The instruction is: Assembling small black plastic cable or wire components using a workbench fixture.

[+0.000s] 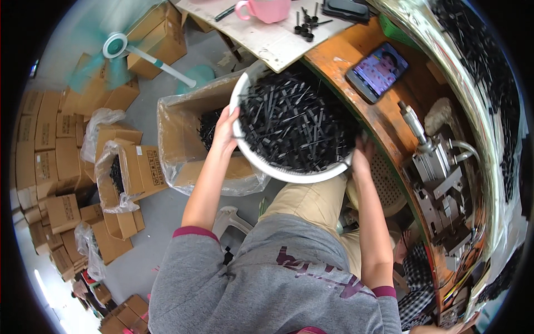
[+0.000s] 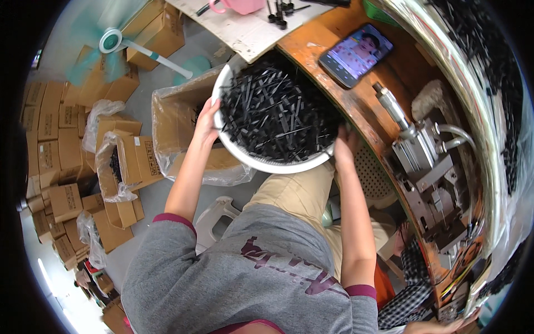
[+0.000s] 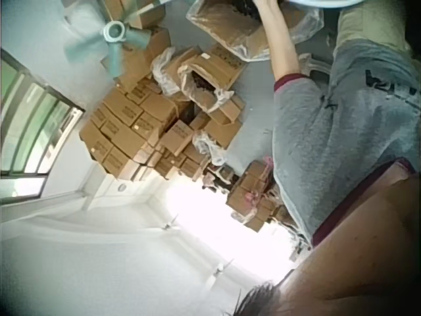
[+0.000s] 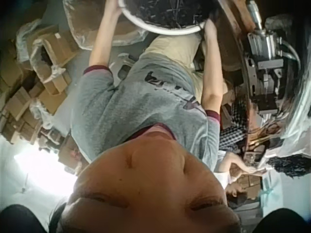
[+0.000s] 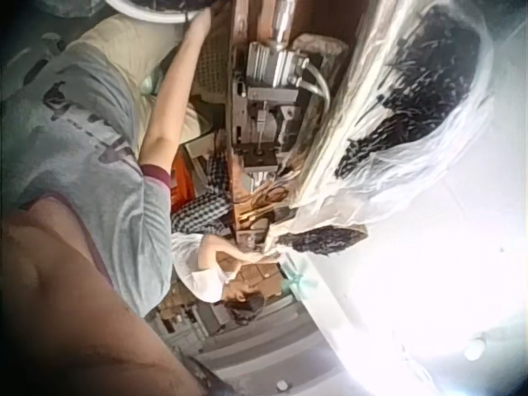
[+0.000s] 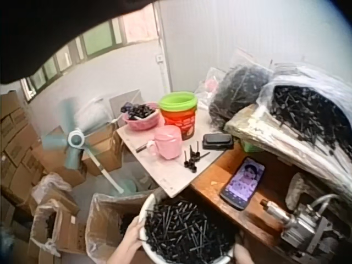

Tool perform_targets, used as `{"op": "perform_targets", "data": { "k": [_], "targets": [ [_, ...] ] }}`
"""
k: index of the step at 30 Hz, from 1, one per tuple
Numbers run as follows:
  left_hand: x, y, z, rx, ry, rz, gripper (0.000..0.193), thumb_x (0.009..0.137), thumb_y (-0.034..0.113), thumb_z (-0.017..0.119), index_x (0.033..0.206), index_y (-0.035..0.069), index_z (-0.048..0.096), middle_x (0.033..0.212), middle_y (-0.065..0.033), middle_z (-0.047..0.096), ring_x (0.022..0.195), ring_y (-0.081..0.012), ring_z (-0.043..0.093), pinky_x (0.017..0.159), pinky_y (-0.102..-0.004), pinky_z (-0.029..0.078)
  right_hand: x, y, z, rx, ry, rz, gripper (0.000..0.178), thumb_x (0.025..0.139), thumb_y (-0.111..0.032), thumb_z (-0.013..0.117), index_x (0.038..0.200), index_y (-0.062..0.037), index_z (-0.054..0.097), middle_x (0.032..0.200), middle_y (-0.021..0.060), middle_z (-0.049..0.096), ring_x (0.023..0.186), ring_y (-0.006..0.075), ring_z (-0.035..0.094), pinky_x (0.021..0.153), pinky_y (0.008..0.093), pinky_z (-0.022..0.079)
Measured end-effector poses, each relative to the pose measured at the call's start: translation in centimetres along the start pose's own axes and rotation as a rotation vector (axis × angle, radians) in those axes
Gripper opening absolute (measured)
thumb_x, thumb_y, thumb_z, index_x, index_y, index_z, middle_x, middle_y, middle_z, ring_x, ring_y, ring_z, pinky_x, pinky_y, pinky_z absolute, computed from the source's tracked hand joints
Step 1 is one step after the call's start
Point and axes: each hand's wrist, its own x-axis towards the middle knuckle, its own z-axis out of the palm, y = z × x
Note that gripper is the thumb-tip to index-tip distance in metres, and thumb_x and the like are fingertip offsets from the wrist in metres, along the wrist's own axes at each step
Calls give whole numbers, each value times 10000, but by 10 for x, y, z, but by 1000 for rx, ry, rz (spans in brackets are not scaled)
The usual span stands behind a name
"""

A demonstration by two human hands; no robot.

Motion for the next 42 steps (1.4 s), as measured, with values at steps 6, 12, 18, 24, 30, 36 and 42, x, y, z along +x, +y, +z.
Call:
{"op": "perform_targets", "data": {
  "k": [6,12,18,24,30,36,42],
  "targets": [
    [-92,37,-113,-45,281,38,309,935,158,561,1222,53,513,1103,-64,627,996,-177,603,858,-343,498,-48,-35,75,159,-383,-226,283,897,-208,576,1046,27,522,954,163,622,897,231,592,800,339,452],
    [-136,71,-230,-291,284,1,466,967,382,456,1237,7,518,1160,-133,625,1049,-284,593,944,-431,464,-116,-66,154,283,-753,136,213,919,-189,565,1002,-5,498,862,114,622,746,220,595,665,338,479],
    [-149,53,-186,-252,632,60,839,922,621,350,1432,-36,243,1459,-214,332,1365,-334,297,1132,-464,212,-145,-65,178,495,-775,672,195,932,-146,526,939,48,509,717,120,589,457,164,541,368,258,434],
    [-147,24,-68,1614,32,665,464,779,407,693,1118,98,624,1193,-175,580,1164,-327,503,1009,-394,347,-152,-99,195,463,-583,472,222,934,-87,496,1058,73,403,780,168,583,473,221,580,384,318,453],
    [-57,38,-105,1479,433,367,376,706,395,765,637,51,632,608,-154,598,566,-333,582,532,-416,427,-133,-117,163,559,-942,419,234,908,-83,537,1085,-6,405,825,112,578,755,225,674,582,327,567],
    [37,115,-48,1923,154,90,792,637,766,609,746,-12,707,751,-196,682,783,-336,681,732,-406,526,-105,-33,90,404,-737,353,134,931,-172,550,992,-55,523,840,42,629,704,128,640,618,257,510],
    [70,140,15,2282,-153,161,895,552,818,625,740,-54,698,805,-224,680,826,-344,676,742,-409,526,-117,-18,8,719,-720,325,129,964,-150,509,1019,-34,511,862,75,616,809,151,634,699,264,506]
  ]
}}
